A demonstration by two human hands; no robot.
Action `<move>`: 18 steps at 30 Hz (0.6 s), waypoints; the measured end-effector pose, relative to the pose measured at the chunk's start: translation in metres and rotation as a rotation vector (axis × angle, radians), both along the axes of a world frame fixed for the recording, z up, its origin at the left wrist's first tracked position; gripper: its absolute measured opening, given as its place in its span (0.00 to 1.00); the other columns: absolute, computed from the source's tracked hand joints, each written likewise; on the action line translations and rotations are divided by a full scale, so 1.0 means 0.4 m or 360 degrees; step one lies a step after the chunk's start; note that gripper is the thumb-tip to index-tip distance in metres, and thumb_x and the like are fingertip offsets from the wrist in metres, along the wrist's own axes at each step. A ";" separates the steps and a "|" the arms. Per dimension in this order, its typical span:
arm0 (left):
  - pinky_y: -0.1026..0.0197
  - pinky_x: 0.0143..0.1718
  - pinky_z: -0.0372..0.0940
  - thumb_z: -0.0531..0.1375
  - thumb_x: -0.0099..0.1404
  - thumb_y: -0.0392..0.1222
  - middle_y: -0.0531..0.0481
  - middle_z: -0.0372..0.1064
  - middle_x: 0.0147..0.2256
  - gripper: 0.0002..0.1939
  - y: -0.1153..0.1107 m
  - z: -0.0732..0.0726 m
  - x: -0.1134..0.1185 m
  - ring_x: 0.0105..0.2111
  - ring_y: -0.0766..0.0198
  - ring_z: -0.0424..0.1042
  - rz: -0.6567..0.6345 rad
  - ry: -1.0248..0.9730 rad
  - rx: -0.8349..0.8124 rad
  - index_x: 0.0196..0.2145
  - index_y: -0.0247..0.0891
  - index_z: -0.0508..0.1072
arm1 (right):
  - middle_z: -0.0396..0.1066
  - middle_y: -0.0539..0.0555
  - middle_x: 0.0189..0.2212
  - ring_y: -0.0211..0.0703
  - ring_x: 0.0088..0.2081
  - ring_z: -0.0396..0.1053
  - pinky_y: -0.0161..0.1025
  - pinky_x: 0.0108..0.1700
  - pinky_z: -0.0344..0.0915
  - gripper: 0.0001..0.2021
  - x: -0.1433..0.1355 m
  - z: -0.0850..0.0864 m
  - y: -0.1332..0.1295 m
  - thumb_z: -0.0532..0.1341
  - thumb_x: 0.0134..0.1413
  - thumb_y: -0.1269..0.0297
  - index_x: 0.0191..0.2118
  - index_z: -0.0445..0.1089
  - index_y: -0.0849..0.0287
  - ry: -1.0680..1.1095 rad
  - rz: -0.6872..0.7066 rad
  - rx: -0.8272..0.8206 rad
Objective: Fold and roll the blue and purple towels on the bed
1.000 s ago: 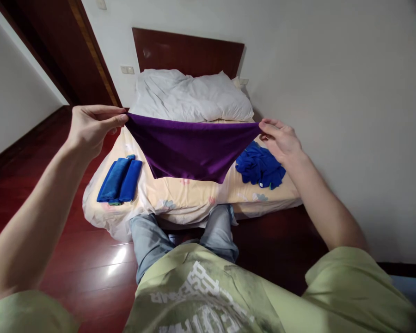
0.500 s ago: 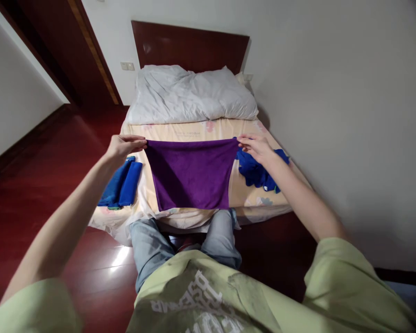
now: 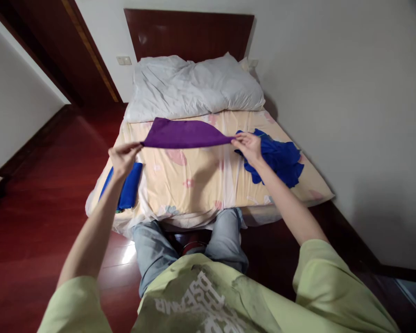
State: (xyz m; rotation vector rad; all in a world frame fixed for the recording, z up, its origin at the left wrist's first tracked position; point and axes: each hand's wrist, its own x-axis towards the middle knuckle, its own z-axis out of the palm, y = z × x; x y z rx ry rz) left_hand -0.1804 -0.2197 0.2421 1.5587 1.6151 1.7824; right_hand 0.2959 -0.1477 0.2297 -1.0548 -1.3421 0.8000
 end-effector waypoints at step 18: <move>0.57 0.39 0.72 0.64 0.58 0.56 0.41 0.81 0.36 0.23 -0.227 -0.637 0.049 0.39 0.52 0.81 0.0041 0.0037 -0.1300 0.43 0.37 0.80 | 0.79 0.54 0.26 0.45 0.32 0.76 0.37 0.35 0.72 0.11 -0.064 -0.607 -0.244 0.72 0.44 0.56 0.26 0.74 0.57 -0.0404 -0.0092 -0.1132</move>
